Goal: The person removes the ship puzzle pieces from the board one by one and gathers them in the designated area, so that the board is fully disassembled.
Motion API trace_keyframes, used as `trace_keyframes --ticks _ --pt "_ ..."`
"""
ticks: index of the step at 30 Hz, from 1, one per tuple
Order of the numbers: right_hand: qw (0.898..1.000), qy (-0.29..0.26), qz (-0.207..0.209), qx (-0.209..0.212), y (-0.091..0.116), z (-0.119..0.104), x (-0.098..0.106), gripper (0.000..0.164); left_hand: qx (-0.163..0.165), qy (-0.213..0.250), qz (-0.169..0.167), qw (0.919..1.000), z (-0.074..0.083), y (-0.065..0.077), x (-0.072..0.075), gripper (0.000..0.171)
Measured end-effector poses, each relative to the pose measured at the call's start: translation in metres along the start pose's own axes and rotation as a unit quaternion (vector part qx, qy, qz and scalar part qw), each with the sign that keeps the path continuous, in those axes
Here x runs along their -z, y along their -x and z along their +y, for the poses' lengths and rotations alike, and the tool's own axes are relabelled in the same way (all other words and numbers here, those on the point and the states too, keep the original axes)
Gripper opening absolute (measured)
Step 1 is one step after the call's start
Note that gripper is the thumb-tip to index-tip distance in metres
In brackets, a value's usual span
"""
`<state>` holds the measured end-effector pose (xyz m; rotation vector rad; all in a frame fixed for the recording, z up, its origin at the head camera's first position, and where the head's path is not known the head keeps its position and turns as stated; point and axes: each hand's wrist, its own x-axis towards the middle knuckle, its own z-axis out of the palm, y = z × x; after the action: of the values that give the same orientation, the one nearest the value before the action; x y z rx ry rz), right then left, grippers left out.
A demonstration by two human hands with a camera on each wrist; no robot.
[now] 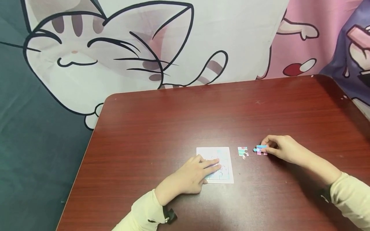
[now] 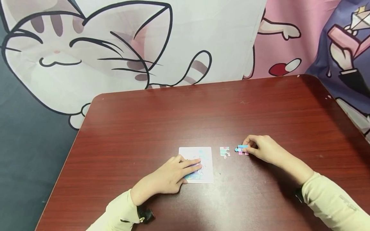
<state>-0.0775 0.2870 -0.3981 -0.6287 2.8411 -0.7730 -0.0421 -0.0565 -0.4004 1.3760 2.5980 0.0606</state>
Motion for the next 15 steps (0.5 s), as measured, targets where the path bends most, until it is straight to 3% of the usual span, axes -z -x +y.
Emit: trace_keyframes --ticks 4,11,15 --pt "1.0 0.01 0.009 -0.007 -0.0012 -0.0032 -0.0009 0.014 0.009 0.002 0.0 1.0 -0.0002 0.0002 0.0017 0.066" --pt "0.997 0.053 0.051 0.033 -0.0014 -0.0008 -0.0053 0.018 0.011 0.0 -0.009 0.9999 0.0001 0.0024 0.0031 0.063" --pt "0.997 0.051 0.048 0.044 -0.0009 -0.0001 -0.0052 0.019 0.005 0.003 -0.008 1.0 0.0002 0.0021 0.003 0.062"
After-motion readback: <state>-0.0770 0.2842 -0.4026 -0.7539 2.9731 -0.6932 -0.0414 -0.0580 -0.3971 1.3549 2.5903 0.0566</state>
